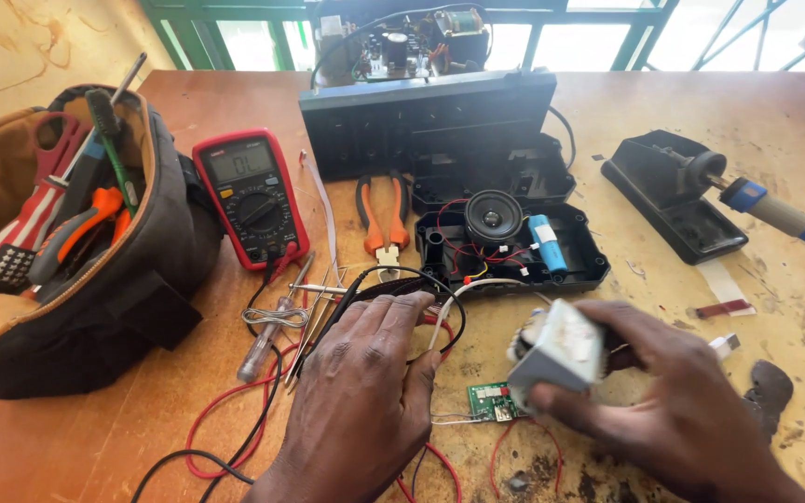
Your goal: Soldering wires to a circuit board and testing components with a multimeter during an electronics repair task.
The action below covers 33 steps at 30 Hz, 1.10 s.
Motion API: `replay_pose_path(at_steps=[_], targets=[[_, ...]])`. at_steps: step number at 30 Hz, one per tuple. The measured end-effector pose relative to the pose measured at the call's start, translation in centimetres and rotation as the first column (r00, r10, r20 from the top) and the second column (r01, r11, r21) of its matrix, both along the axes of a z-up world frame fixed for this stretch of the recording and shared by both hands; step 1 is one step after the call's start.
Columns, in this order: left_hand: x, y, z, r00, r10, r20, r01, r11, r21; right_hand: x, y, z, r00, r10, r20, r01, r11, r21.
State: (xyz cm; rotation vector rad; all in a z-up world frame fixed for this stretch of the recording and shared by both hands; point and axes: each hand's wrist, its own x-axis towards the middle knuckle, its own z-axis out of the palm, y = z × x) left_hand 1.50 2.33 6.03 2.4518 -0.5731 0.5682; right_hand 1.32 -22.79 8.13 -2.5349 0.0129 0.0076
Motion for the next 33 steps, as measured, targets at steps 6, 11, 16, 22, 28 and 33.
replay_pose_path(at_steps=[6, 11, 16, 22, 28, 33], targets=[[0.0, -0.6, -0.1, 1.000, -0.009, 0.000, 0.009, 1.000, -0.001, 0.0, -2.5, 3.3, 0.967, -0.249, 0.051, 0.225, 0.931, 0.287], [-0.3, -1.0, 0.4, 1.000, -0.007, 0.031, 0.007, 1.000, 0.002, 3.2, -7.0, 1.2, 0.942, -0.310, 0.126, 0.288, 0.943, 0.169], [0.8, -0.8, 1.2, 0.999, 0.034, -0.004, -0.034, 0.999, -0.010, 5.0, -8.1, -0.4, 0.907, -0.372, 0.196, 0.358, 0.928, 0.103], [2.0, -1.4, 1.0, 1.000, 0.023, 0.005, -0.023, 0.997, 0.068, 5.4, -8.0, -1.5, 0.900, -0.406, 0.162, 0.393, 0.913, 0.108], [3.9, -2.0, 1.8, 0.998, 0.000, 0.068, -0.010, 0.990, 0.142, 5.3, -8.1, -1.4, 0.915, -0.224, 0.336, 0.298, 0.936, -0.186], [5.6, -0.9, 2.0, 0.986, -0.141, 0.085, 0.128, 0.981, 0.143, 6.2, -4.3, 2.3, 0.841, 0.037, 0.540, 0.158, 0.938, -0.309]])
